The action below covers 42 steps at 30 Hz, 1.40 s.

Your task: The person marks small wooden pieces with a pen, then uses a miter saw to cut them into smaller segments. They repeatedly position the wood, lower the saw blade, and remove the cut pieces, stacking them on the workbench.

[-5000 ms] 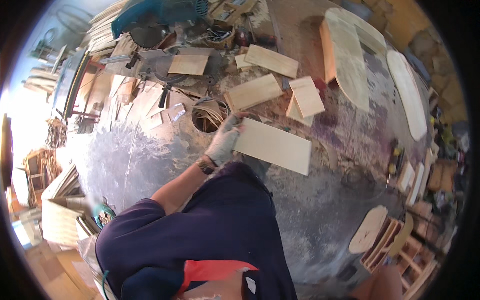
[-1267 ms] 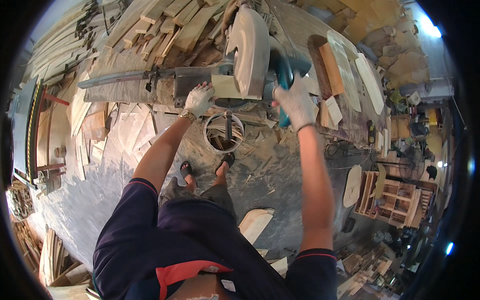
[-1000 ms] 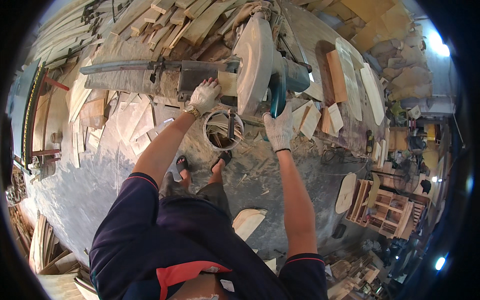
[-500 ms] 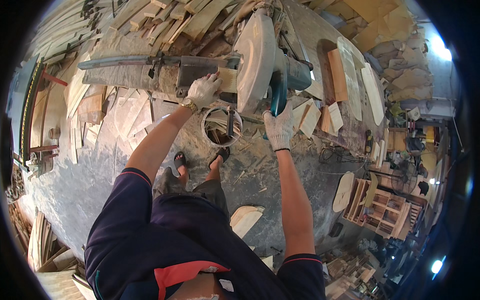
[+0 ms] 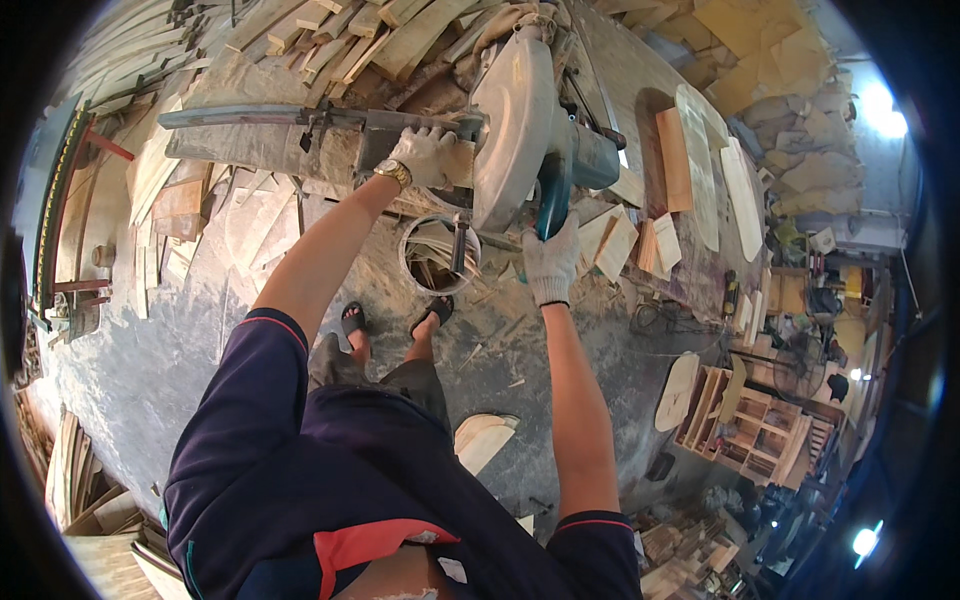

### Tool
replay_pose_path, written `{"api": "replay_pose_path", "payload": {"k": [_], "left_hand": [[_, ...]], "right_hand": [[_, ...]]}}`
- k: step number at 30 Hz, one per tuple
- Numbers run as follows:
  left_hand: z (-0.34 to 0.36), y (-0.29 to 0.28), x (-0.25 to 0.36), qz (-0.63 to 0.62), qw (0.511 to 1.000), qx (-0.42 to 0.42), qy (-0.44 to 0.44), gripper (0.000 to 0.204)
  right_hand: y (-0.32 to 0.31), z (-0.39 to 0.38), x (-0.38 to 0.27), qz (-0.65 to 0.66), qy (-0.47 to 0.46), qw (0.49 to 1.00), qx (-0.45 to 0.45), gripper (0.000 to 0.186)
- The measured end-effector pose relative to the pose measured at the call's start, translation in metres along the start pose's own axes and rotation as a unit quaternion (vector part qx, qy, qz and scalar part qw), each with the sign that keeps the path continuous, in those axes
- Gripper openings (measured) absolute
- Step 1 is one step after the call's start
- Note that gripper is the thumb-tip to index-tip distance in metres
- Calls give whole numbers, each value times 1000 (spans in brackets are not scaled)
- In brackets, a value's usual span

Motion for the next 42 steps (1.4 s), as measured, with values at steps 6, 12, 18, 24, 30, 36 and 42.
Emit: {"api": "replay_pose_path", "payload": {"k": [6,12,18,24,30,36,42], "left_hand": [[0,4,-4,-17,1000,12,5,98],[2,8,-5,-8,1000,16,4,98],[0,7,-8,-27,1000,10,2,96],[-6,-2,-7,-41,998,46,27,87],[-9,-4,-7,-42,998,52,19,83],[-9,1,-6,-33,998,44,15,84],[-10,4,-8,-35,997,61,17,83]], "right_hand": [[-5,1,-3,-5,4,1000,26,54],[3,3,6,26,30,999,-4,62],[1,2,3,33,33,999,-7,61],[-3,2,-4,14,24,1000,-6,61],[-3,0,-2,5,11,1000,6,69],[4,4,6,9,11,1000,-3,75],[9,5,16,8,18,1000,-5,77]]}}
Point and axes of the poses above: each hand's wrist, its own z-axis towards the middle knuckle, its own y-axis out of the palm, x = y × z, the point moved 9 cm from there along z, towards the middle knuckle, and after that the axes turned 12 degrees about x, right-handed, at the moved point
